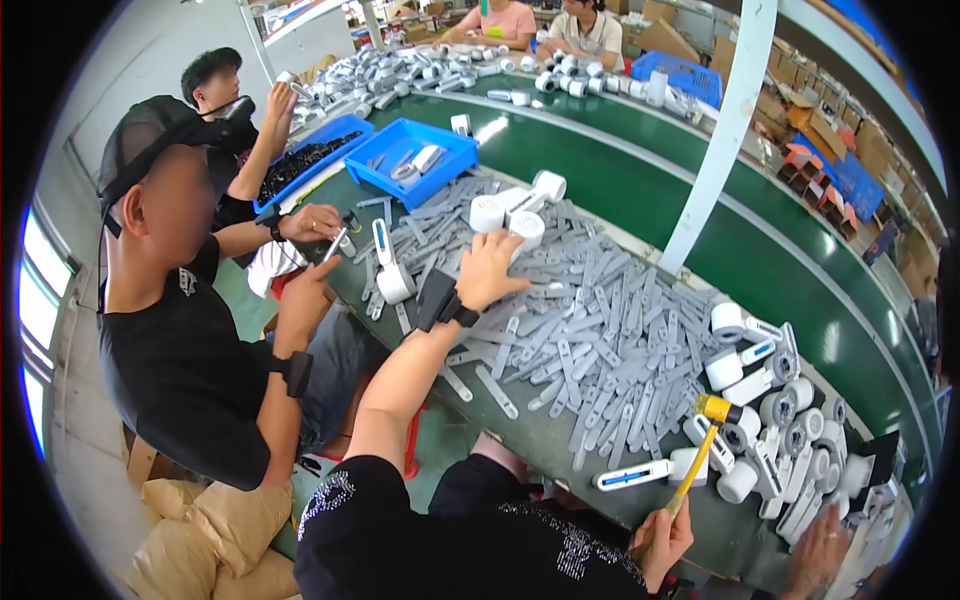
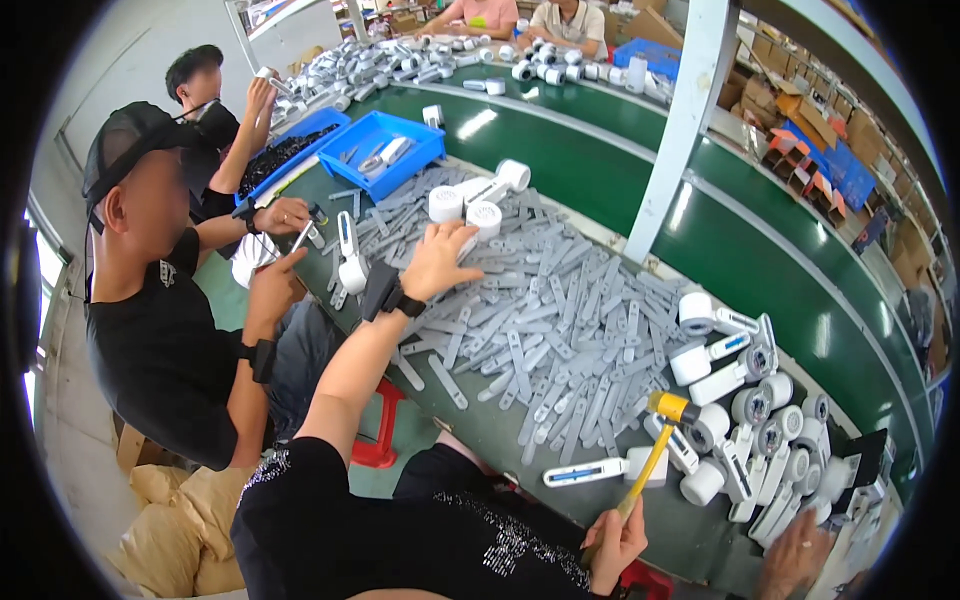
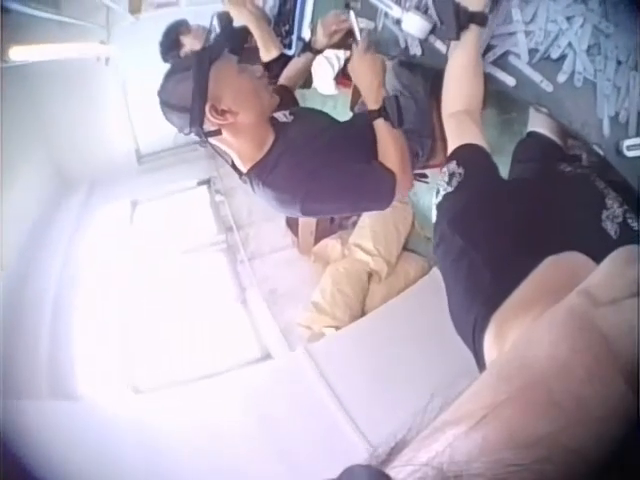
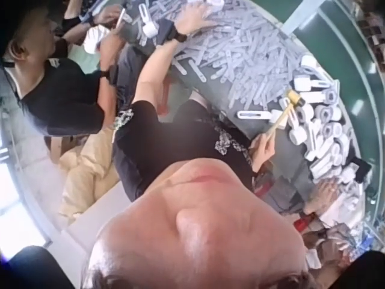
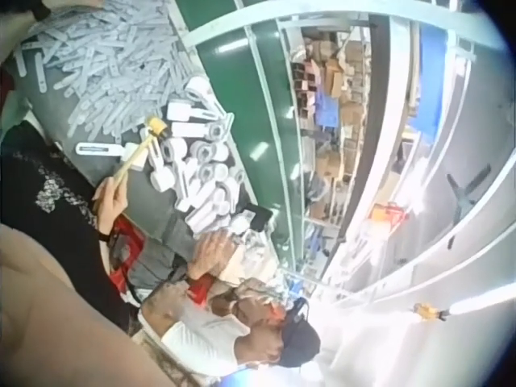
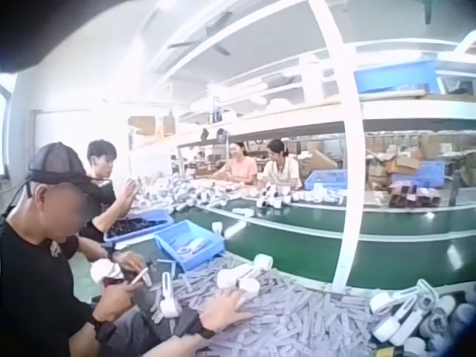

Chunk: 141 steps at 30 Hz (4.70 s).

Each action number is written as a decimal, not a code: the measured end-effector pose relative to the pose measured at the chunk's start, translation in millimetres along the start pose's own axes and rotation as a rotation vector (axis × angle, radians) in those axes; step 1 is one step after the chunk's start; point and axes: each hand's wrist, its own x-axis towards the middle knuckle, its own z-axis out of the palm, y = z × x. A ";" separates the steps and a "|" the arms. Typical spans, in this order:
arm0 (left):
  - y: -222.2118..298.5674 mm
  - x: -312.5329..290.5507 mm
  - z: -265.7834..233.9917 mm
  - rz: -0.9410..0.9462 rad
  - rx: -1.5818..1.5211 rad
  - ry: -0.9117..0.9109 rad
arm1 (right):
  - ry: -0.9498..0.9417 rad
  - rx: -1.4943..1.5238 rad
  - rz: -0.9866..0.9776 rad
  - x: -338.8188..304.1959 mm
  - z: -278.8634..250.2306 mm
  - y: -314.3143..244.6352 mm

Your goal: Assembling white plastic device housings using a small hammer on a production line.

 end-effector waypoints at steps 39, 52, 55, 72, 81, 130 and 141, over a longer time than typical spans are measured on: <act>11.3 47.2 27.8 0.020 0.020 -0.139 | -0.021 0.119 0.100 4.3 8.5 -16.9; 27.0 35.3 -6.7 -0.015 -0.340 -0.444 | -0.062 0.077 0.074 5.8 1.8 -13.4; 24.6 44.5 2.5 0.068 -0.132 -0.273 | -0.075 0.079 0.072 6.5 2.5 -12.5; 9.2 30.2 1.2 -0.140 -0.375 -0.215 | -0.063 0.095 0.076 5.4 3.0 -13.6; -2.6 24.0 -5.7 -0.254 -0.486 -0.206 | -0.055 0.108 0.070 7.2 5.8 -12.2; -13.1 226.2 68.1 -0.057 -0.371 -0.631 | -0.234 -0.130 -0.050 16.7 -15.3 -11.8; -8.9 210.3 93.7 -0.138 -0.190 -0.799 | -0.217 -0.137 -0.069 11.0 -13.0 -12.6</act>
